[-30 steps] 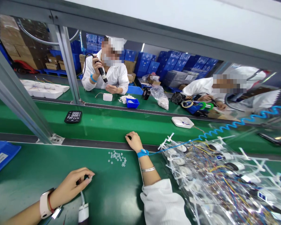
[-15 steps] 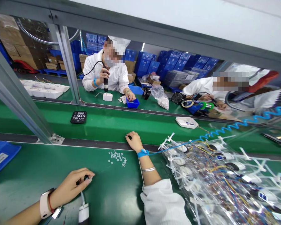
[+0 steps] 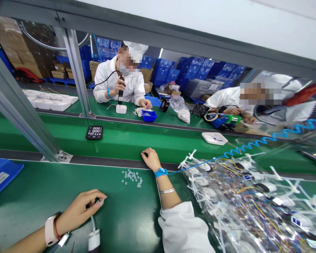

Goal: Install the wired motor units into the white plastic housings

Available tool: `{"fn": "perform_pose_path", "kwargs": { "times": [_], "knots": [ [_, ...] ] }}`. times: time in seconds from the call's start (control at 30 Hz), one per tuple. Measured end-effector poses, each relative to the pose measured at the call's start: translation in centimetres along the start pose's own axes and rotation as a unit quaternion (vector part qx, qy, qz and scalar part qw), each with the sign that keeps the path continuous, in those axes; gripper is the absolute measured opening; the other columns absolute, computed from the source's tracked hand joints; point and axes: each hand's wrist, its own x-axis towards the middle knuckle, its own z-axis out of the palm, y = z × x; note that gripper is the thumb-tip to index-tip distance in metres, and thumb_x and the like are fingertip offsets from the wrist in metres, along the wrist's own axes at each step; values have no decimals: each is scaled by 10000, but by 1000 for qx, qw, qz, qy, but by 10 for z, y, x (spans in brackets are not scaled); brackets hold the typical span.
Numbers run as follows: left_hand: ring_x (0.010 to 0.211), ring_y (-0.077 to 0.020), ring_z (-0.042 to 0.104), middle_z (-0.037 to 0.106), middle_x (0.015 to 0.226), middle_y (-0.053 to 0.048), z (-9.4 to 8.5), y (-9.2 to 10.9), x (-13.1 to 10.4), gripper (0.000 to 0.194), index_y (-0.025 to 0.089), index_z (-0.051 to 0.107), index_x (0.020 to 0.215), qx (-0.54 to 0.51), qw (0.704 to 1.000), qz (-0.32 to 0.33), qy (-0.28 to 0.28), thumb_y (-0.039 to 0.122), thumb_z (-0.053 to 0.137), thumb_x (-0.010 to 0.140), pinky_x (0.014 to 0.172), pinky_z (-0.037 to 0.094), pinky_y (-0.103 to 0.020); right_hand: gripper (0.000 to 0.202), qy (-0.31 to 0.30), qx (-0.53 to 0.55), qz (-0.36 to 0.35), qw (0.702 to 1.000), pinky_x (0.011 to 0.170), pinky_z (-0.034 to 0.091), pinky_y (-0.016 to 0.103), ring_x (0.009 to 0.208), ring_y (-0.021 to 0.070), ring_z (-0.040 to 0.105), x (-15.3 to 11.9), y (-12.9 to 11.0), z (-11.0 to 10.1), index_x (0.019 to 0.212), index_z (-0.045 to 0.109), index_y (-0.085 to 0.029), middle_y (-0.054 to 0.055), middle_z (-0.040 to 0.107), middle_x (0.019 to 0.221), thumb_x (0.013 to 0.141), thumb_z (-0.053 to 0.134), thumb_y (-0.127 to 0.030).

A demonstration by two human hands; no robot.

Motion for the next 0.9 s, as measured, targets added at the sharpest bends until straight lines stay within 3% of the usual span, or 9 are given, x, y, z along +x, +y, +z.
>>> {"fn": "perform_pose_path", "kwargs": {
  "times": [0.9],
  "knots": [
    [614,-111,527,635,847,-29,-2,3,0,252,207,620,980,18,1000,11,5,329,417,894,577,391,-207,203,-5,0,4,1000,829,431,351,871,211,567,0,-2,-2,855,668,-169,89,629,880,817,495,-269]
  ]
}}
